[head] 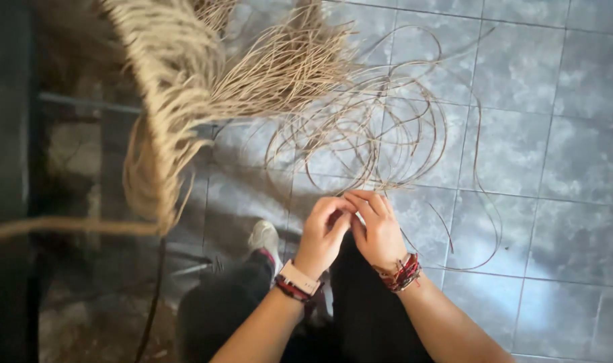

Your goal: Weaving straw fibers around a metal frame to create a piece of furniture or decor

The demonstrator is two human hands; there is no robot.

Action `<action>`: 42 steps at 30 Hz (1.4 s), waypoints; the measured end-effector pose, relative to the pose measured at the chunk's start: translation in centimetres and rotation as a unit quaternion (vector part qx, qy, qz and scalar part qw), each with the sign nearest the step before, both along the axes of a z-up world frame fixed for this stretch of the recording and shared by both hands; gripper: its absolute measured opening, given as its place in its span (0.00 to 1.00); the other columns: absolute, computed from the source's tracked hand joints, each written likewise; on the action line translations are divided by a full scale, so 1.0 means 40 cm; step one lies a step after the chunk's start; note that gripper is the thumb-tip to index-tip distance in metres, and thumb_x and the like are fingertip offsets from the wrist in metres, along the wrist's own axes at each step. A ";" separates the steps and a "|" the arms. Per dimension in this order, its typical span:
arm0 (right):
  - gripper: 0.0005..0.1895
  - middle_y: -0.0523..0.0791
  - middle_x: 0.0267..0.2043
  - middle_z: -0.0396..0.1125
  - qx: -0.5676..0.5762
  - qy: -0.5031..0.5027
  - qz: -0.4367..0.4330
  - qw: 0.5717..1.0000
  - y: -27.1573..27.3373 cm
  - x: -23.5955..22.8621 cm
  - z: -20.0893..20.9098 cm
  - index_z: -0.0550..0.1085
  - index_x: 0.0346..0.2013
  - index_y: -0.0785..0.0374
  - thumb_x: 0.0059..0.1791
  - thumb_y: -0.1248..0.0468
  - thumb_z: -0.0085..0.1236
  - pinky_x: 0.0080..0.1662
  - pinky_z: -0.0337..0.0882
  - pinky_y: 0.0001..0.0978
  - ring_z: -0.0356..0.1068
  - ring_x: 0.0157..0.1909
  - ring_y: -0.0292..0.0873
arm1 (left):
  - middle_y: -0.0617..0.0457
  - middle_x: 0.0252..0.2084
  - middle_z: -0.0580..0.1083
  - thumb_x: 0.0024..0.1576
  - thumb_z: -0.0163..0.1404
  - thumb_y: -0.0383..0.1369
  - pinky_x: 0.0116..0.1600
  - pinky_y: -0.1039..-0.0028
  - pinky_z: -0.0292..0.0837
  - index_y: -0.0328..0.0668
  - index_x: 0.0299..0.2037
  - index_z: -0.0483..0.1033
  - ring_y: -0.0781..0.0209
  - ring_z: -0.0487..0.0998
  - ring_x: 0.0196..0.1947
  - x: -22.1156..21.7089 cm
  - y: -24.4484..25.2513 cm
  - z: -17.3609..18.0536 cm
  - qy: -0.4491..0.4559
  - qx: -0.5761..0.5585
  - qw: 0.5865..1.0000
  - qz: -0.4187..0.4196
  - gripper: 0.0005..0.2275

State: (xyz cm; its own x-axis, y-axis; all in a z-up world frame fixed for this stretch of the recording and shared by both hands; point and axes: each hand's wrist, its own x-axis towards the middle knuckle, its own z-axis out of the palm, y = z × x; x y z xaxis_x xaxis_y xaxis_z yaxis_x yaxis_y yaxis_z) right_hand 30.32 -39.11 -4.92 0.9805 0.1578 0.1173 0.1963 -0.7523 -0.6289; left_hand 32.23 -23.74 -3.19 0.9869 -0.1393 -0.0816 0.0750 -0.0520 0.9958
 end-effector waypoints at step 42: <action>0.18 0.43 0.25 0.61 0.470 0.350 -0.268 0.765 -0.078 0.257 -0.332 0.76 0.55 0.63 0.60 0.58 0.41 0.23 0.65 0.21 0.59 0.22 0.34 | 0.53 0.55 0.70 0.50 0.57 0.44 0.61 0.64 0.75 0.66 0.48 0.83 0.47 0.78 0.54 0.102 -0.018 -0.468 -0.072 0.102 0.981 -0.149 0.15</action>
